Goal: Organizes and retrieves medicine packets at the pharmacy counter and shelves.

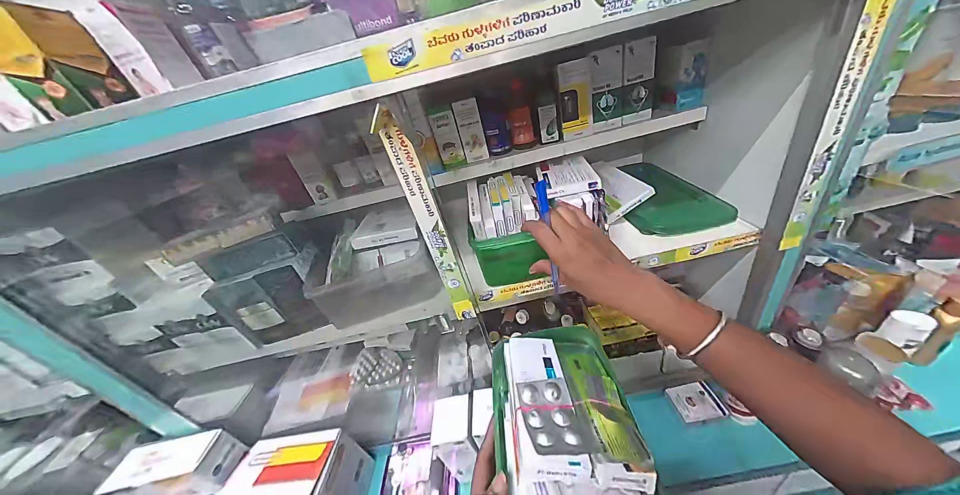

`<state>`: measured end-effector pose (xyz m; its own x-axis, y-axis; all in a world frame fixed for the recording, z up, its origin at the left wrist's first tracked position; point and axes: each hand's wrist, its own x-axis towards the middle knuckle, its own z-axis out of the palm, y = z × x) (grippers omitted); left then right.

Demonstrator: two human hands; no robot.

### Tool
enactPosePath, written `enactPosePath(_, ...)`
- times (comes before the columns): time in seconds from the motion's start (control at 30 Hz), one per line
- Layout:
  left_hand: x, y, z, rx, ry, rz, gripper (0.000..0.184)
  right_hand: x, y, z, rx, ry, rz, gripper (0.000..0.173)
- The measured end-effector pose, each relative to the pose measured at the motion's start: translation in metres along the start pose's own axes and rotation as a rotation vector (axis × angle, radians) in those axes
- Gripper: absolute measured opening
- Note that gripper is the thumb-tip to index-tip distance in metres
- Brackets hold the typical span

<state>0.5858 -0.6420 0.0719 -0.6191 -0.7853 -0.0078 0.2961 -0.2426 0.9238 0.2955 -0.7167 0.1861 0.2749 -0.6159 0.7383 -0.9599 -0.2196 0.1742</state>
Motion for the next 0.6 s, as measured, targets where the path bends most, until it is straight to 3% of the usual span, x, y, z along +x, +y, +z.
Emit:
enactPosePath(0.23,0.002,0.022,0.01,-0.004,0.075,0.016,0.058,-0.012,0.03,-0.027,0.004,-0.075,0.005,0.04)
enactPosePath(0.6,0.007,0.061,0.038,-0.044,0.126,0.047,0.057,-0.03,0.049,-0.049,-0.049,-0.074,-0.023,0.039)
